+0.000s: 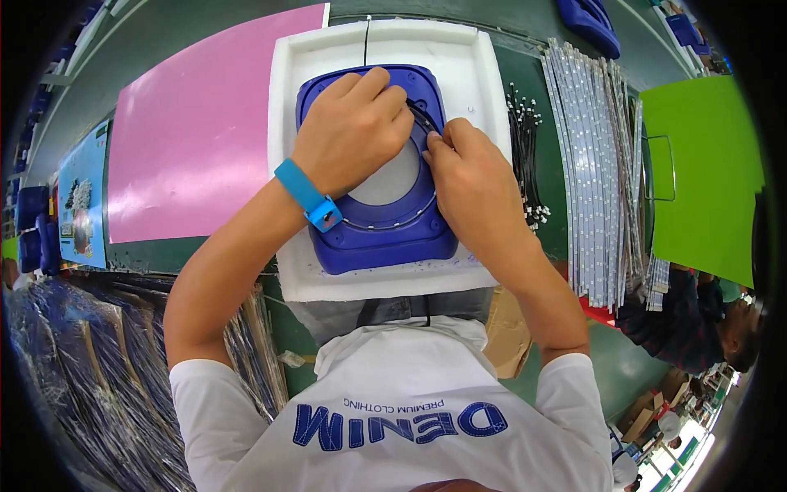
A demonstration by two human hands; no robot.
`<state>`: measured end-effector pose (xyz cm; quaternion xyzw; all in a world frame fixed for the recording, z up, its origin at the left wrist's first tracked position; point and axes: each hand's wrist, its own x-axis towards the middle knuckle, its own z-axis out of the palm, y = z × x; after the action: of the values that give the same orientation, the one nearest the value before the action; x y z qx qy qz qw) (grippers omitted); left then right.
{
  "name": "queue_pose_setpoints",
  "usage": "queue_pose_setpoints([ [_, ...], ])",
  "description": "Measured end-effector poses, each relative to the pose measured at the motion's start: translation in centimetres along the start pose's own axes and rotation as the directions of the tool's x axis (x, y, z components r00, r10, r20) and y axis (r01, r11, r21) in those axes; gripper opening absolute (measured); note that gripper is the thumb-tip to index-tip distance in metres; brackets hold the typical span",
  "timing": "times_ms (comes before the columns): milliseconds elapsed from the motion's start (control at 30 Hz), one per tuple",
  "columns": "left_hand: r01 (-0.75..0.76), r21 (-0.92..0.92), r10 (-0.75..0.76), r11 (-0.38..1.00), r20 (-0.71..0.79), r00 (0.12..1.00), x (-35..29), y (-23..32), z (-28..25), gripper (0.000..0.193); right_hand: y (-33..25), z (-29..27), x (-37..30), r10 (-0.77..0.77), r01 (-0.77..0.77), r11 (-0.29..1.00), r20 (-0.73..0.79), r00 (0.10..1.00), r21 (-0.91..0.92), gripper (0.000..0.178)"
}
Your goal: The person places plastic casings into a fixture, connects wires to LED light strips, and adheres the strips along the inner rims of the casings. The person also uncovers a stack of casings on a pallet to retrieve more parts.
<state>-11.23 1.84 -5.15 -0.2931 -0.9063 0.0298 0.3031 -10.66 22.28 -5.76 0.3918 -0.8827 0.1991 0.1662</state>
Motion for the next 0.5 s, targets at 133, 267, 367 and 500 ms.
queue_pose_setpoints([
  [133,0.045,-0.172,-0.025,0.984,0.116,0.993,0.2,-1.0,-1.1,0.022,0.0,-0.1,0.2,0.007,-0.007,1.000,0.018,1.000,0.005,0.007],
  [267,0.215,-0.369,-0.215,0.904,0.041,0.976,-2.0,-1.2,-3.4,0.020,-0.2,-0.6,0.0,0.086,-0.091,0.990,0.056,0.995,0.104,0.016],
  [367,0.298,-0.527,-0.320,0.796,0.051,0.946,-5.1,0.3,-6.0,0.017,0.3,-0.5,-0.1,0.108,-0.112,0.978,0.034,0.994,0.178,0.013],
  [500,0.314,-0.566,-0.325,0.762,0.086,0.942,-9.0,1.7,-6.3,0.021,0.3,-0.7,0.9,0.081,-0.087,0.982,0.043,0.996,0.165,0.015],
])
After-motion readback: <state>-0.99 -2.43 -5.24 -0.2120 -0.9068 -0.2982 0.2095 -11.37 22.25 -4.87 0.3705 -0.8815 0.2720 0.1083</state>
